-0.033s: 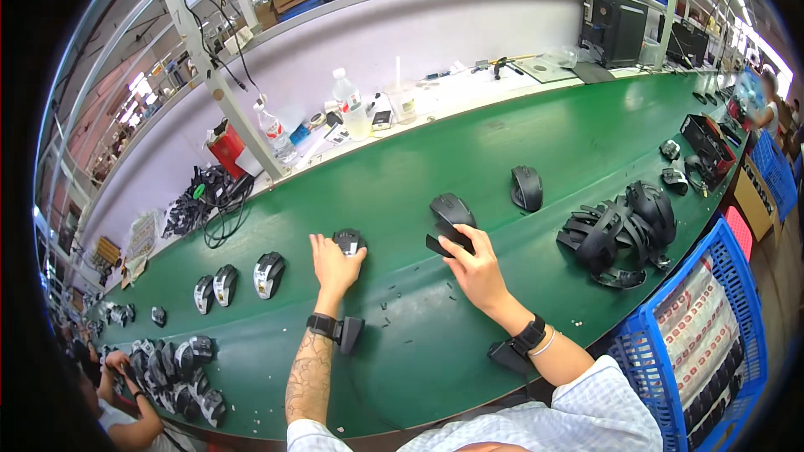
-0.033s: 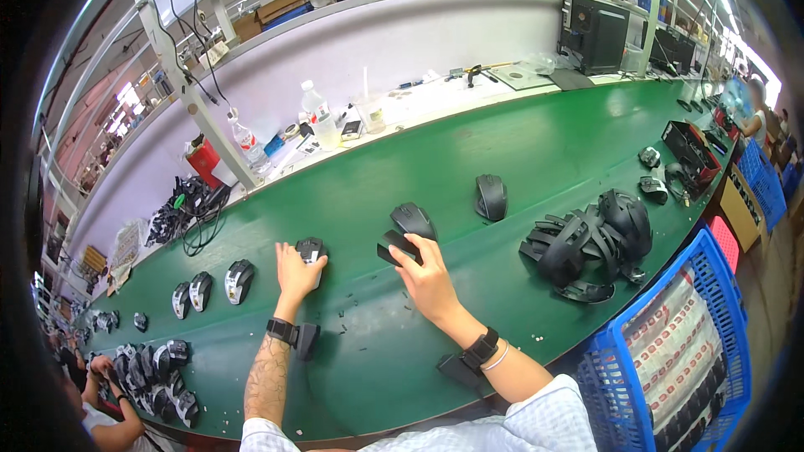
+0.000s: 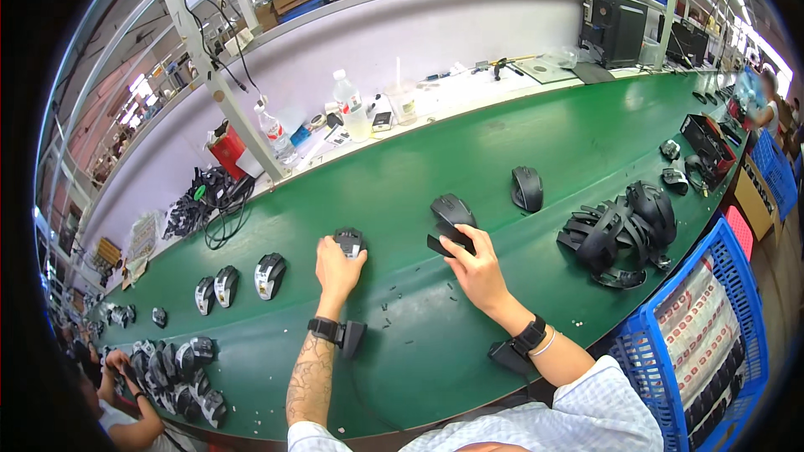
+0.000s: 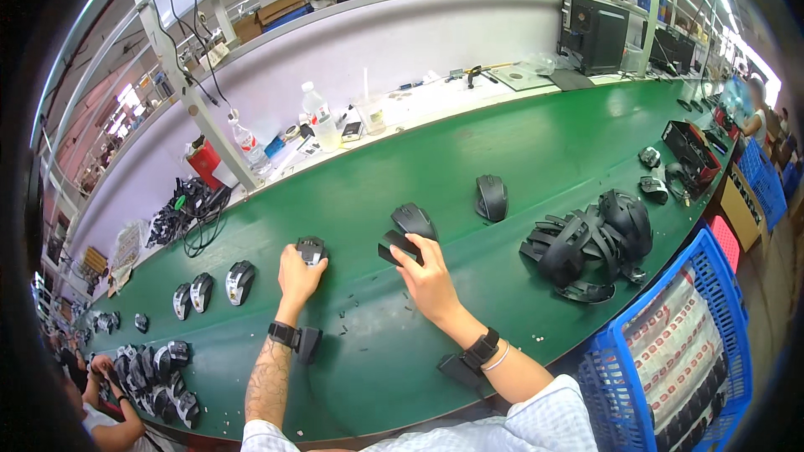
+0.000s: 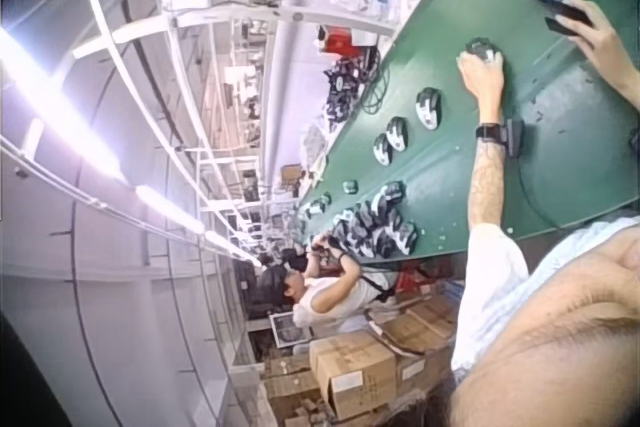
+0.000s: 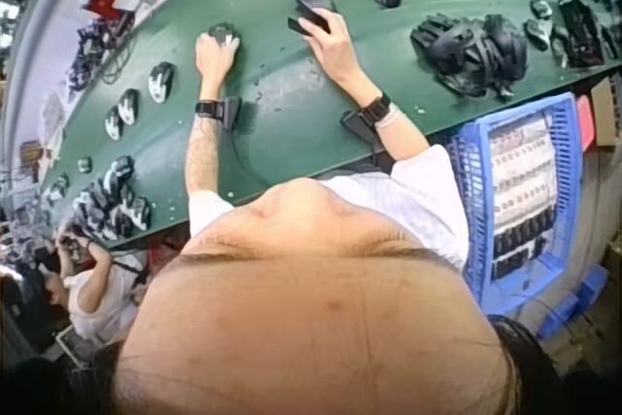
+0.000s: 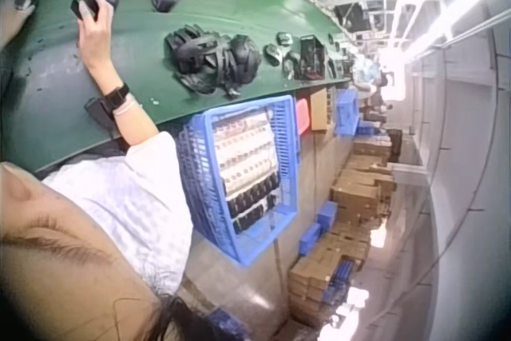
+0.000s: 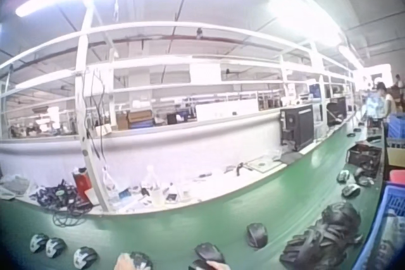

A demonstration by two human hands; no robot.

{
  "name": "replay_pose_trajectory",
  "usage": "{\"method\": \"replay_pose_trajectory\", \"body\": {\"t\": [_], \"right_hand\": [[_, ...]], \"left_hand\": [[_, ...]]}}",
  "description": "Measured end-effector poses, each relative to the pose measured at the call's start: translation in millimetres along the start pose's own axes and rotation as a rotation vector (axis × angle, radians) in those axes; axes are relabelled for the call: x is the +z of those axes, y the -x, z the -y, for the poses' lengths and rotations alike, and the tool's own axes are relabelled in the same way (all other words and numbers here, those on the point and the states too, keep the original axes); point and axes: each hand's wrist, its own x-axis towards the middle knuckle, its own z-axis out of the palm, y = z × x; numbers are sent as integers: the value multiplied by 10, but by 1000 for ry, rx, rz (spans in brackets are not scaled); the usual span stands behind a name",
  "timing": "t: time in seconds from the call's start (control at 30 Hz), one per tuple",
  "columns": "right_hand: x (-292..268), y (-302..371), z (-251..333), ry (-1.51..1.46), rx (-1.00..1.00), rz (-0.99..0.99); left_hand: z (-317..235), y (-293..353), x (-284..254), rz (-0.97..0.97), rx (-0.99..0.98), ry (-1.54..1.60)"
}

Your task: Manually assemble the upper and lower casing of computer mice on a production line.

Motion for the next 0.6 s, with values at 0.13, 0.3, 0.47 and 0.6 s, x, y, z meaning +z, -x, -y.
{"method": "replay_pose_trajectory", "body": {"t": [0.13,0.3,0.47,0.6], "right_hand": [[13,13,-27,14,-6,-33],[15,-1,31,38,32,-37],[32,-14,133,-63,82,-44],[53,21,289,-167,105,5]], "left_hand": [[-146,266,-129,-159,-22,171],[51,583,-119,307,-538,1559],[58,892,-110,433,-577,1972],[78,985,-99,545,-408,2005]]}}
